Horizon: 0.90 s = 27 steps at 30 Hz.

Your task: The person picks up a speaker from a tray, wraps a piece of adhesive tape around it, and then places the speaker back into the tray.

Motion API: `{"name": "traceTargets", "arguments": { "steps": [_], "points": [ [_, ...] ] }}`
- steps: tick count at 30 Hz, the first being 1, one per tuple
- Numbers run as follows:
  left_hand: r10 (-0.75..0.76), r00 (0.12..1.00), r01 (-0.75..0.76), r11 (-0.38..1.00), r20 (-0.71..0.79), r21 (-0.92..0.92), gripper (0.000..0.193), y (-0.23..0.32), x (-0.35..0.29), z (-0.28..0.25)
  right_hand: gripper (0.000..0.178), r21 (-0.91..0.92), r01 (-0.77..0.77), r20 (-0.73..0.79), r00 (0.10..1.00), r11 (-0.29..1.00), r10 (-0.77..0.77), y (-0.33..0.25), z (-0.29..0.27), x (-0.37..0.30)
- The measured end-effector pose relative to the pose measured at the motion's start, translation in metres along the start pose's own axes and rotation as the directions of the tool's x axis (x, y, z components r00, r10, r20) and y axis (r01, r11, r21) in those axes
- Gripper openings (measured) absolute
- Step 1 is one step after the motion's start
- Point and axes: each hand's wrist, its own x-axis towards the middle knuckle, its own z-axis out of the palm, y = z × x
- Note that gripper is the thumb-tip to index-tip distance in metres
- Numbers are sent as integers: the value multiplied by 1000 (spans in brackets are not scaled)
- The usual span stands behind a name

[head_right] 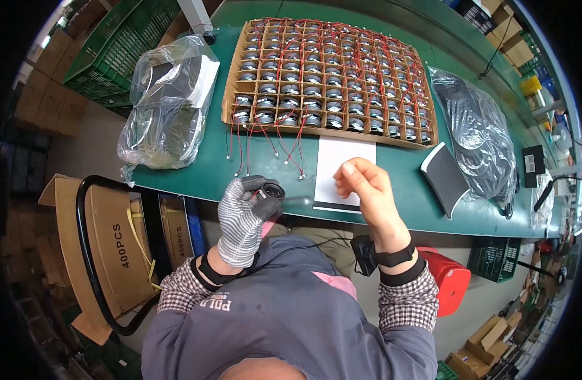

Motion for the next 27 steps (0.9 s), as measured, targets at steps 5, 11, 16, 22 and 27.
{"name": "traceTargets", "arguments": {
  "steps": [5,11,16,22,27],
  "points": [
    [190,982,-188,976,-6,112,40,6,2,2,30,-424,222,77,975,878,-209,-2,-1,-13],
    [250,968,-249,953,12,174,38,7,0,1,31,-789,420,249,886,449,-391,-10,31,-16],
    [259,966,-254,958,-17,133,39,9,3,-3,22,-821,401,210,873,405,-440,-3,35,-16],
    [32,997,-39,995,-73,-95,35,9,12,-15,12,-649,293,160,955,702,-250,-15,23,-27],
    [-196,981,182,894,7,-410,33,11,15,-22,9,-569,284,247,954,771,-170,-20,19,-28]
  ]
}}
